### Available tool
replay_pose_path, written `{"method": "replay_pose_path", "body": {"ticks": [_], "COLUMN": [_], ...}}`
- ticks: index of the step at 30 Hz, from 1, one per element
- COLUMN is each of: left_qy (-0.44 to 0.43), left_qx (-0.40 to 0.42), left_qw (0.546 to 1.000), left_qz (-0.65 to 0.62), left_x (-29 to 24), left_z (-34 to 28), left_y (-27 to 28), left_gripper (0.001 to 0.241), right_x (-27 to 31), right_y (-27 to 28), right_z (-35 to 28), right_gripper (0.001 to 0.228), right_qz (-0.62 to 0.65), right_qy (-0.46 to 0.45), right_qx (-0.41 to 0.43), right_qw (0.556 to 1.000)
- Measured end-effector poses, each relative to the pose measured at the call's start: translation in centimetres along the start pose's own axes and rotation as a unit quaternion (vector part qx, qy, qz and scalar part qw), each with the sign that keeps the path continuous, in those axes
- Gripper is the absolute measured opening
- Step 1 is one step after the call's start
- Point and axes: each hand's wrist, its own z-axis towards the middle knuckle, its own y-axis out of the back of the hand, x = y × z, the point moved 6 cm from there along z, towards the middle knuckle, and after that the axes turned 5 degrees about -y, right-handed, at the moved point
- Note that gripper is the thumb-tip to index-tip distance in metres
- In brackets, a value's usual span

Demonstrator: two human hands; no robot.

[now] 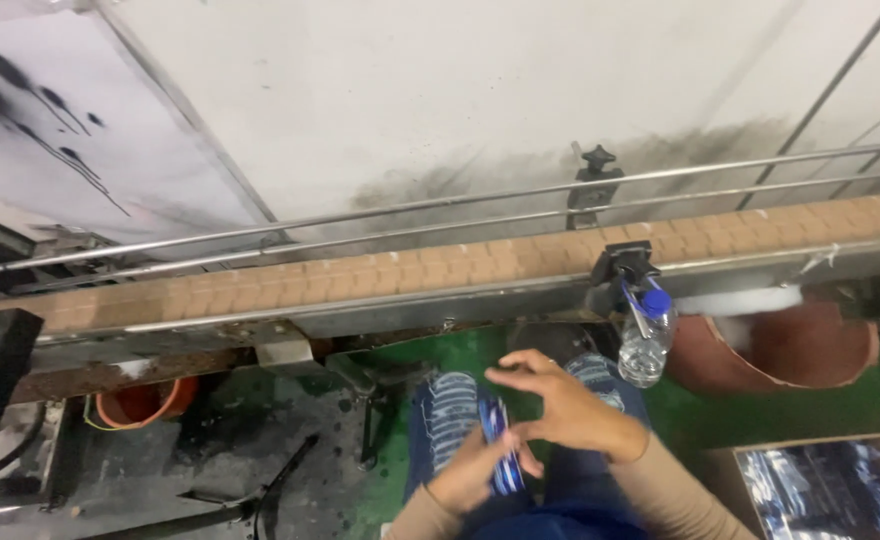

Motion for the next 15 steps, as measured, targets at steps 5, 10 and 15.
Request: {"method": "replay_pose_path", "body": {"ticks": [5, 10, 15], "left_qy": [0.049, 0.02, 0.205], "left_qx": [0.002, -0.096, -0.36], "left_qw": [0.998, 0.99, 0.89], "left_qz": [0.038, 0.1, 0.188], "left_x": [2.8, 2.1, 0.0], "left_z": [-3.4, -5.5, -13.7], "left_y": [1.3, 4.5, 11.6], "left_gripper": [0.03, 0.016, 0.042], "right_x": [-1.1, -5.1, -6.9], "right_y": [9.1, 14.7, 13.5], "right_z": [2.4, 6.3, 7.4], "right_gripper": [0.056, 0.047, 0.032], "right_qz": [-0.002, -0.18, -0.333], "right_qy": [-0.035, -0.189, -0.213], "right_qx": [-0.206, -0.213, -0.12], "right_qw": [0.978, 0.942, 0.911]}}
